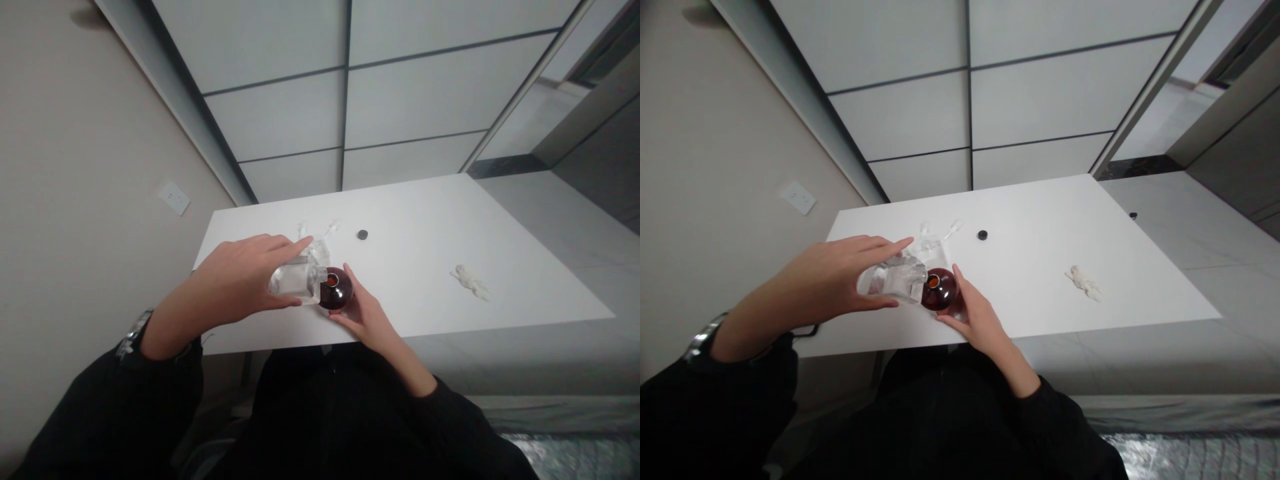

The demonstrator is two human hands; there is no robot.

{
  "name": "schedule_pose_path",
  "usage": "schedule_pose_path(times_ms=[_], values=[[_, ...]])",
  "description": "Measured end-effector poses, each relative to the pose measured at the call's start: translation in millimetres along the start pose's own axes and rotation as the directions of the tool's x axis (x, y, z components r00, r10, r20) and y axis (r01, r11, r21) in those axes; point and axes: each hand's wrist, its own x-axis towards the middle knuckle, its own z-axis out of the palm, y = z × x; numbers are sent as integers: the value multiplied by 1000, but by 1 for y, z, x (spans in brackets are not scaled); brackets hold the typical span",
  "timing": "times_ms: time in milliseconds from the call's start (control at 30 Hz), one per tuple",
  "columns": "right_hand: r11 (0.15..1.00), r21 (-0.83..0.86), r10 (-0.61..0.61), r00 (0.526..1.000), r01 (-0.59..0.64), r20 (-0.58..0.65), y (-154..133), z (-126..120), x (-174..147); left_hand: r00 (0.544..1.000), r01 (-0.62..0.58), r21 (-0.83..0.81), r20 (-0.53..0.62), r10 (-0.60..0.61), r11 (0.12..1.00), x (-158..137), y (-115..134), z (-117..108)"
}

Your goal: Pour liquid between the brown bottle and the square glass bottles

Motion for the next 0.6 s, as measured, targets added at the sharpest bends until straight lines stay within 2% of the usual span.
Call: schedule_pose_path(times_ms=[333,600], values=[[1000,1,-16,1000,16,-3,1,1,-1,1000,-19,3,-17,19,1000,2,-1,0],[1000,9,-13,1000,13,-2,-2,0,1,999,-37,69,-14,38,997,3,-3,0]])
